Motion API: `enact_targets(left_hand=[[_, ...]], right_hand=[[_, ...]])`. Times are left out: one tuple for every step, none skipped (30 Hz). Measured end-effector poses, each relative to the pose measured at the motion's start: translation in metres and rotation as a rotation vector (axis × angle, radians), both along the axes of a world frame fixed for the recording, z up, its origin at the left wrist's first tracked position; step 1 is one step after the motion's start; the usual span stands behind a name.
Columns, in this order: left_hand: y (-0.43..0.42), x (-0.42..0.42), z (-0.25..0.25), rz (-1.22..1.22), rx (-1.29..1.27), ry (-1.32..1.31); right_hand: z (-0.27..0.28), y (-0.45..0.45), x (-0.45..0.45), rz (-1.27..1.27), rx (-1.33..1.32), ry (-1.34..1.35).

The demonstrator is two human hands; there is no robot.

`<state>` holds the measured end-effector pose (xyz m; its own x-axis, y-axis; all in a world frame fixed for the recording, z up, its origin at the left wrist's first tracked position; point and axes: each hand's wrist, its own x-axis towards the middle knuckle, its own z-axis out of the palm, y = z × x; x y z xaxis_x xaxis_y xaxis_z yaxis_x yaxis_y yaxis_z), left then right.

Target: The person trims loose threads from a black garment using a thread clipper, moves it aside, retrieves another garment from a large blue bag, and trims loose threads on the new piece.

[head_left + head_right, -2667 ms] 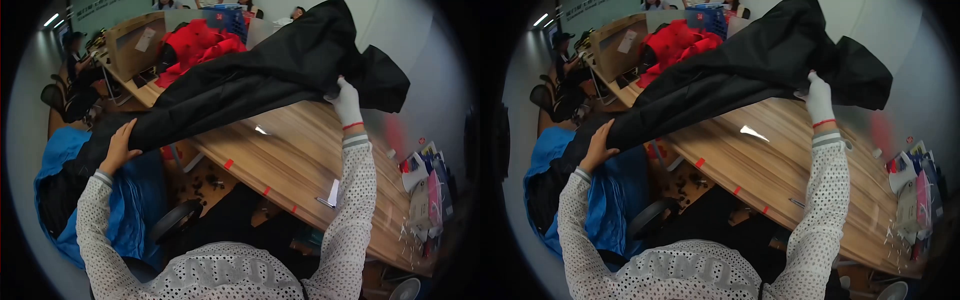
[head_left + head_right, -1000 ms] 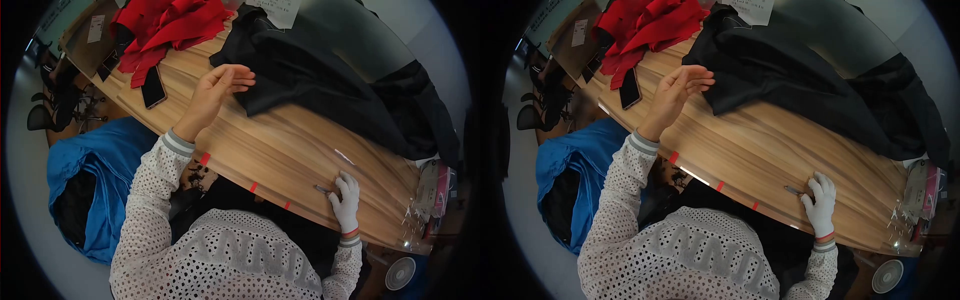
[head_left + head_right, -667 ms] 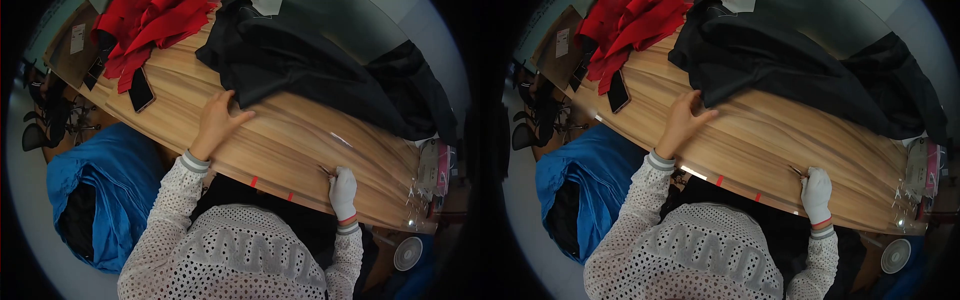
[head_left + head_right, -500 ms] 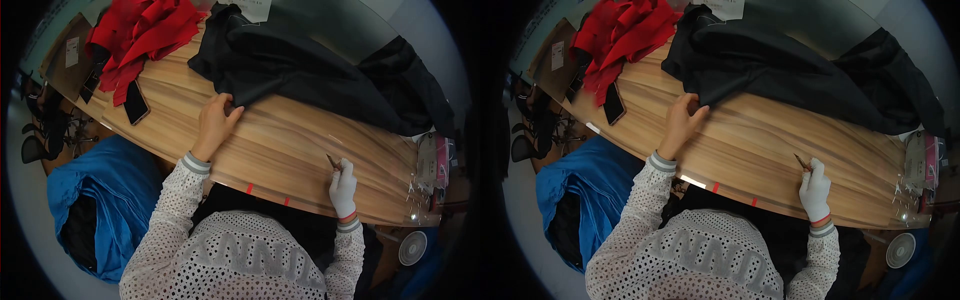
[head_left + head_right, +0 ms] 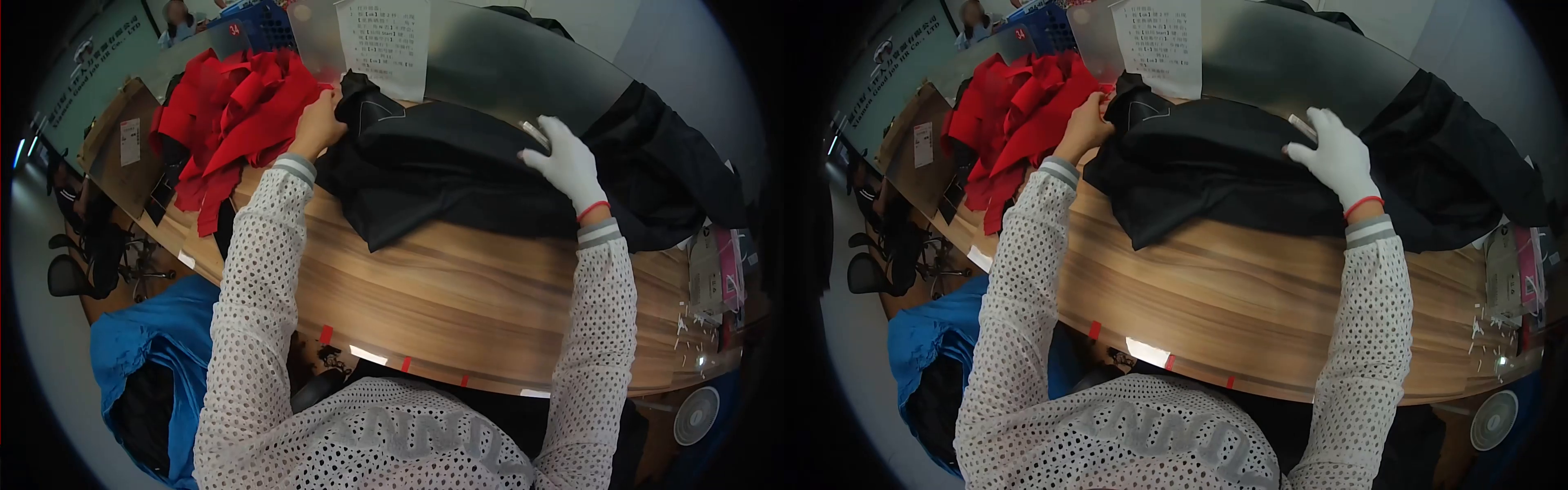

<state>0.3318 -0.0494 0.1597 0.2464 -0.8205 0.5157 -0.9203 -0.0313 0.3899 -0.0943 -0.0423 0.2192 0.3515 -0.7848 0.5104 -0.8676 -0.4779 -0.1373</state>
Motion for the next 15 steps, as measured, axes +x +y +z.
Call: enact_targets(left_hand=[[0.003,0.002,0.002,-0.05,-0.036,-0.051],[0.009,0.008,0.006,-0.101,0.029,0.202],[0.024,0.006,0.019,-0.151,0.095,0.455],[0.025,0.017,0.017,-0.205,0.037,0.495],[0.024,0.024,0.013,-0.203,0.043,0.494],[0.037,0.019,0.017,-0.172,0.01,0.499],[0.052,0.014,0.023,-0.141,-0.027,0.499],[0.069,0.0,0.024,-0.078,-0.035,0.394],[0.088,-0.019,0.021,-0.088,-0.129,0.247],[0.109,-0.041,0.018,-0.1,-0.225,0.097],[0.138,-0.07,0.024,-0.192,-0.133,0.059],[0.162,-0.097,0.025,-0.283,-0.037,0.023],[0.17,-0.114,0.013,-0.369,0.077,-0.098],[0.175,-0.123,0.001,-0.45,0.194,-0.215],[0.172,-0.122,-0.013,-0.45,0.201,-0.211]], right_hand=[[-0.008,-0.001,0.008,-0.011,-0.001,0.09],[-0.006,-0.005,0.01,-0.108,0.22,0.23],[-0.015,-0.011,0.009,-0.085,0.246,0.258],[-0.024,-0.014,0.008,-0.062,0.274,0.285],[-0.033,-0.016,0.005,-0.033,0.297,0.218],[-0.04,-0.018,0.003,-0.03,0.302,0.217],[-0.049,-0.022,0.001,-0.05,0.295,0.174],[-0.054,-0.023,0.002,-0.069,0.29,0.13],[-0.054,-0.019,0.001,-0.073,0.291,0.043],[-0.056,-0.02,0.001,-0.071,0.29,0.036],[-0.058,-0.022,-0.001,-0.082,0.173,0.003],[-0.061,-0.021,-0.003,-0.095,0.059,-0.027],[-0.06,-0.02,-0.003,-0.096,-0.047,-0.056],[-0.055,-0.018,-0.004,-0.091,-0.044,-0.072],[-0.048,-0.015,-0.005,-0.084,-0.041,-0.088]])
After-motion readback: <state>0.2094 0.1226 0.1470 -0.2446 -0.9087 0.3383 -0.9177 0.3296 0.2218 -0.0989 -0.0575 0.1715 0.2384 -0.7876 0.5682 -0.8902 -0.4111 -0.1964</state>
